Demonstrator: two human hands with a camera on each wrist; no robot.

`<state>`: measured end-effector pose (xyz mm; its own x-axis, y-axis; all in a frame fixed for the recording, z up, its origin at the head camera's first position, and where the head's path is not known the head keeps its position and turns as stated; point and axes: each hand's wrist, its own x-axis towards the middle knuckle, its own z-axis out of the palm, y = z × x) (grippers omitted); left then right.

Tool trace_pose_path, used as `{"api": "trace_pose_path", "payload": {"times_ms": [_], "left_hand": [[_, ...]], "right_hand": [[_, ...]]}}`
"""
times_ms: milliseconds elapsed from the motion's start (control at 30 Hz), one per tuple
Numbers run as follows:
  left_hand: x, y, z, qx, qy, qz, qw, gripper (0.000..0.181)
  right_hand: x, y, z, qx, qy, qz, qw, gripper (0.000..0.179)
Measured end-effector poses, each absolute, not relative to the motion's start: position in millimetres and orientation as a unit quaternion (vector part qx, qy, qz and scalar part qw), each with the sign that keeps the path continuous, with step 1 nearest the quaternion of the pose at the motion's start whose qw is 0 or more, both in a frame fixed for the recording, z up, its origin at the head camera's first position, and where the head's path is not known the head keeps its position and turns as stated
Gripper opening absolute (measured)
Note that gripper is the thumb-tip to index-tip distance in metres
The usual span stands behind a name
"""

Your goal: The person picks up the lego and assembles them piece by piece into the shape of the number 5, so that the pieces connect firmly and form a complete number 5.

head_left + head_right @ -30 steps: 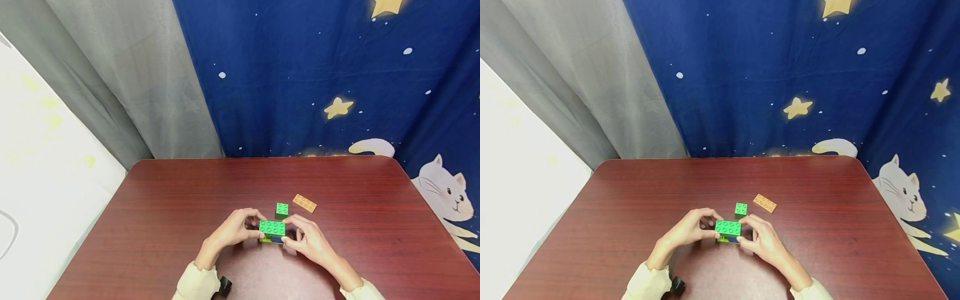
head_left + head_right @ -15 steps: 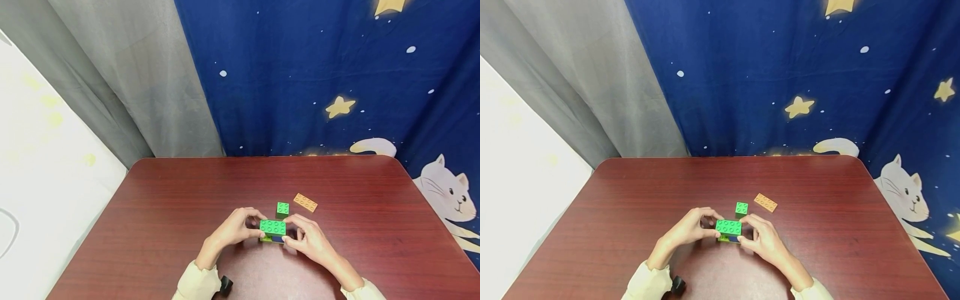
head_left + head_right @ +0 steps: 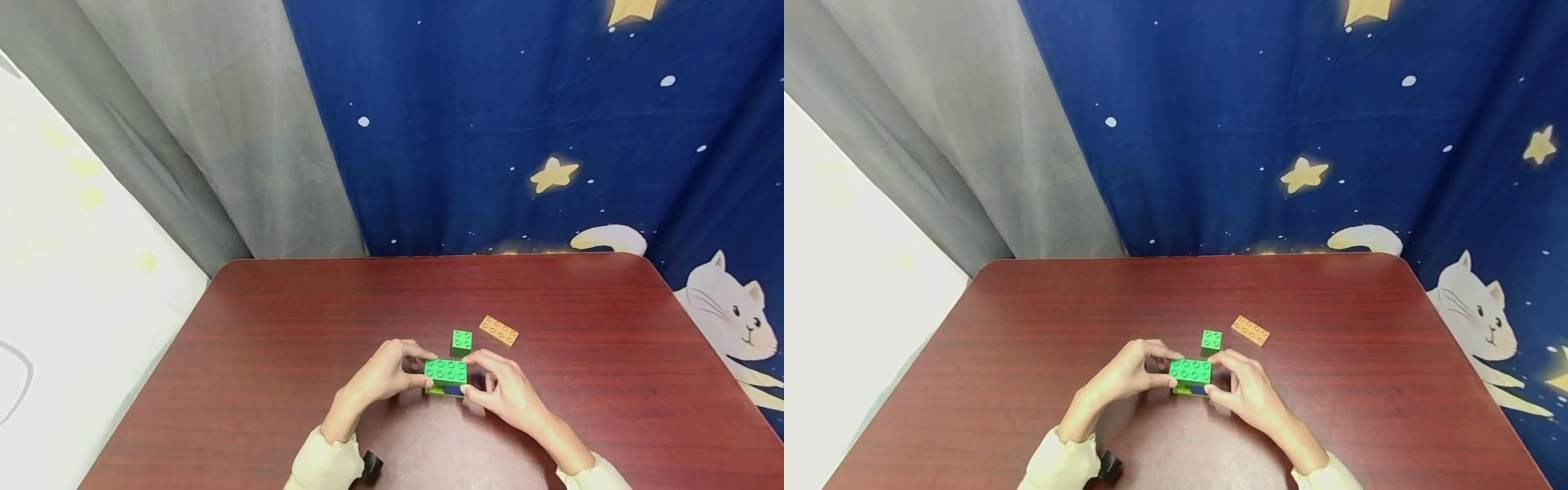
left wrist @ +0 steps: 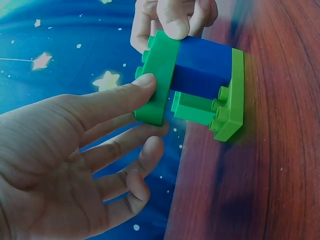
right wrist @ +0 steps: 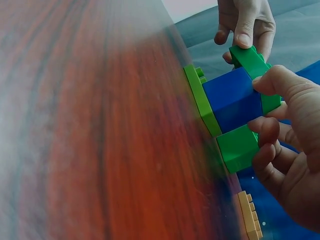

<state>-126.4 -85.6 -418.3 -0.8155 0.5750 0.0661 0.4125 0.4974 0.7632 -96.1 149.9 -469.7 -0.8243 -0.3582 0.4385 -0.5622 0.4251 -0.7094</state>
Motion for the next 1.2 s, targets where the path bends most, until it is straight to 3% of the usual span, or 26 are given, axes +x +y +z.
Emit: {"api": "trace_pose_path", "payload": {"times_ms": [667, 900, 1200], "left_hand": [[-127.7, -86.6, -422.1, 0.299, 0.856, 0.407, 0.111, 0.033], [-126.9, -88.3, -426.2, 0.276, 0.862, 0.404, 0.132, 0.035], [-126.8, -85.4, -423.1, 0.293, 0.867, 0.384, 0.123, 0.031]], "right_hand": [[-98.4, 153.0, -471.0, 0.268, -0.835, 0.468, 0.106, 0.032], [-97.8, 154.8, -471.4, 0.252, -0.842, 0.470, 0.076, 0.033], [-98.6, 158.3, -470.5, 0.265, -0.836, 0.474, 0.076, 0.034]]}}
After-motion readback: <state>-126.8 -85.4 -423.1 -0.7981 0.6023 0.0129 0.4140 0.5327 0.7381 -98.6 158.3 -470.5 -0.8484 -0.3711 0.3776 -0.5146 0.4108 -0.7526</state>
